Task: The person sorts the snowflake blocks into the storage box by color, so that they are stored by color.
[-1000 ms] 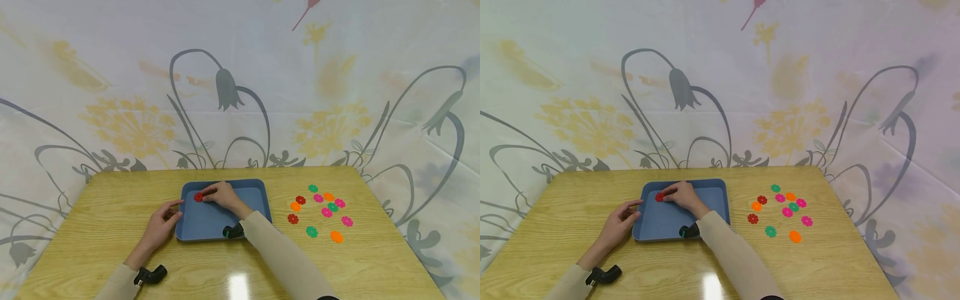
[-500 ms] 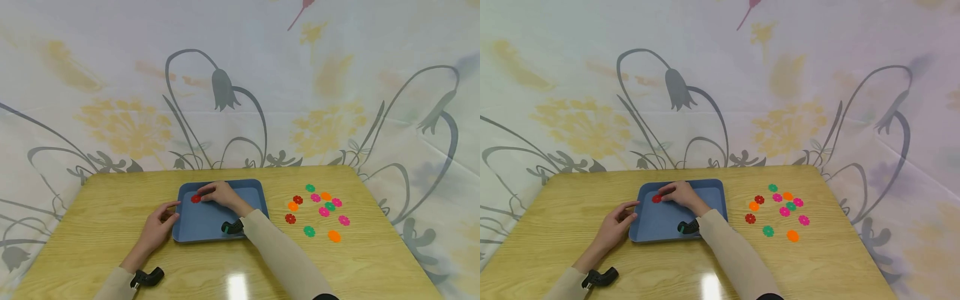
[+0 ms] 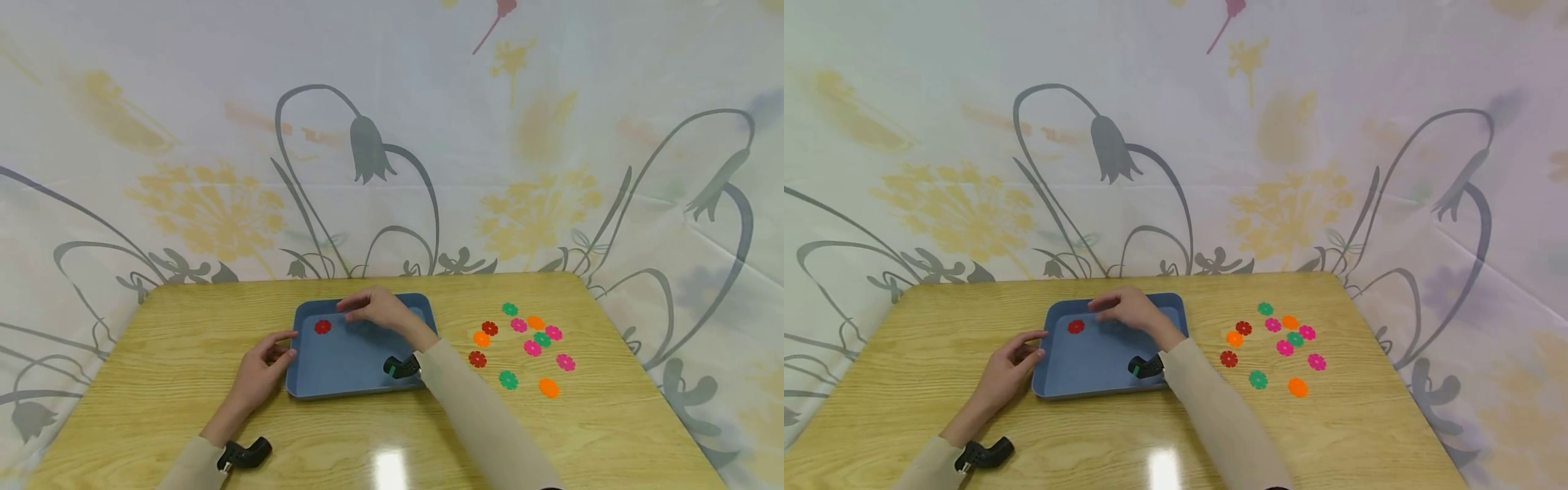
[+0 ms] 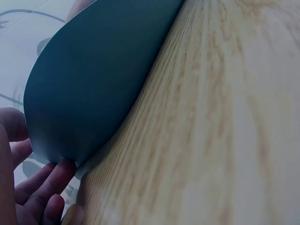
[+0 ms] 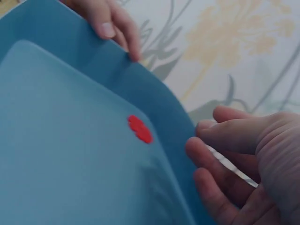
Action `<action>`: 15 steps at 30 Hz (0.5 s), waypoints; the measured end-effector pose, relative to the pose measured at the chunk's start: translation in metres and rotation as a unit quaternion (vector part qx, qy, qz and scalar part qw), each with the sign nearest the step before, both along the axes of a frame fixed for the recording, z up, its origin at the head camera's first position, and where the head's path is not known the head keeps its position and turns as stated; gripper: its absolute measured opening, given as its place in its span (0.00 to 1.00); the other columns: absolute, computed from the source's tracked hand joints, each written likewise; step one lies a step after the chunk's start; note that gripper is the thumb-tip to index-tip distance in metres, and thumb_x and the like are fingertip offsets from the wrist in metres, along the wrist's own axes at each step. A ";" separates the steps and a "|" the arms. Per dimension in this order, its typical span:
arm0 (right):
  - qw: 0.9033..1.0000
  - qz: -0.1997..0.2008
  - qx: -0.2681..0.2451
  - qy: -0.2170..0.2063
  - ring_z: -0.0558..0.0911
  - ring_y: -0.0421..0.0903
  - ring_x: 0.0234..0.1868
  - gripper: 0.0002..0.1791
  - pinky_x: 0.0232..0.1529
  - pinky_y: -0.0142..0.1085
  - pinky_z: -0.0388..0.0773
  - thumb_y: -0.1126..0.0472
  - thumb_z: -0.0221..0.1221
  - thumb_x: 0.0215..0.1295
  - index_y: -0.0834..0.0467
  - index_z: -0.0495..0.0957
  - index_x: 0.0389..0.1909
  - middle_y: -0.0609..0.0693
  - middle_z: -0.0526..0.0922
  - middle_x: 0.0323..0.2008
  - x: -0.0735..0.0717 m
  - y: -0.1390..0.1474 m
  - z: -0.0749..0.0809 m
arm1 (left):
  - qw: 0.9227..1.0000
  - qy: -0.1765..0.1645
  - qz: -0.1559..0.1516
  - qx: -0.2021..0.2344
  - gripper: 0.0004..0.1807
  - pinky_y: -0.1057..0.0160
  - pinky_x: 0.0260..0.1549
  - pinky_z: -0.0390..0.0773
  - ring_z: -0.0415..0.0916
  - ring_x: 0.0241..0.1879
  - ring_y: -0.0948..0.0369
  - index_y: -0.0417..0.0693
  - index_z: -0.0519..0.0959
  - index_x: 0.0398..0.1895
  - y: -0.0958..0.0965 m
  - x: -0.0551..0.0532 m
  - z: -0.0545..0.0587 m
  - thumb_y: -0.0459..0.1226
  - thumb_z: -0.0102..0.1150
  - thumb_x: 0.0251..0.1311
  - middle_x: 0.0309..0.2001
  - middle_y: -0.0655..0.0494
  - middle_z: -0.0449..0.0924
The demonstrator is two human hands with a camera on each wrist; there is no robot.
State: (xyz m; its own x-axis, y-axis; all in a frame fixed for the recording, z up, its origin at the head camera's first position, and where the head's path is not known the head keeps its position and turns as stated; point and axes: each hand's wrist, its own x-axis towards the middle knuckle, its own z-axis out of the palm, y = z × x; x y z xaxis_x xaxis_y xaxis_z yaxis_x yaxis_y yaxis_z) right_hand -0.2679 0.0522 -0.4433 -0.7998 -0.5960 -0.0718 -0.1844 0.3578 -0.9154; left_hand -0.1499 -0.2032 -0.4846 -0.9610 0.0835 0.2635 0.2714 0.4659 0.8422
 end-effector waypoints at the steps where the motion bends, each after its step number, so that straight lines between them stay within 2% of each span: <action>1: 1.000 0.002 0.001 0.001 0.78 0.38 0.47 0.15 0.47 0.35 0.73 0.62 0.63 0.58 0.51 0.83 0.47 0.41 0.82 0.44 0.000 0.004 0.002 | 1.000 0.001 0.000 0.000 0.17 0.65 0.32 0.74 0.77 0.34 0.60 0.43 0.76 0.55 0.001 0.002 0.004 0.36 0.57 0.63 0.38 0.49 0.81; 6: 0.999 0.000 0.013 0.031 0.78 0.38 0.47 0.15 0.48 0.36 0.72 0.63 0.63 0.59 0.53 0.82 0.48 0.42 0.83 0.43 0.003 0.027 0.013 | 1.000 0.004 0.004 -0.003 0.17 0.66 0.32 0.74 0.77 0.34 0.59 0.37 0.75 0.54 0.008 0.012 0.024 0.32 0.57 0.61 0.37 0.44 0.81; 11: 0.999 -0.015 -0.001 0.049 0.80 0.41 0.45 0.16 0.47 0.38 0.73 0.64 0.62 0.59 0.55 0.81 0.49 0.46 0.83 0.44 0.005 0.057 0.022 | 1.000 0.008 0.001 -0.006 0.17 0.64 0.32 0.74 0.77 0.34 0.58 0.37 0.75 0.53 0.010 0.014 0.028 0.30 0.57 0.61 0.38 0.43 0.80; 15: 0.998 -0.039 -0.021 0.042 0.79 0.44 0.47 0.17 0.48 0.40 0.73 0.65 0.61 0.60 0.59 0.79 0.51 0.50 0.82 0.46 0.006 0.088 0.025 | 1.000 0.010 -0.008 -0.002 0.17 0.63 0.33 0.74 0.77 0.35 0.56 0.37 0.75 0.54 0.010 0.014 0.028 0.31 0.56 0.61 0.39 0.41 0.80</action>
State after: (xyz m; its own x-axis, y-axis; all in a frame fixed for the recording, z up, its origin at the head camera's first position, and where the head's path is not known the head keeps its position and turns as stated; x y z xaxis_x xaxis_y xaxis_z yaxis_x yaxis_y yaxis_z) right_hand -0.2622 0.1407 -0.4184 -0.8463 -0.5323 0.0205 -0.2334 0.3359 -0.9125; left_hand -0.1362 -0.1930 -0.4569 -0.9542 0.0998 0.2819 0.2952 0.4654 0.8344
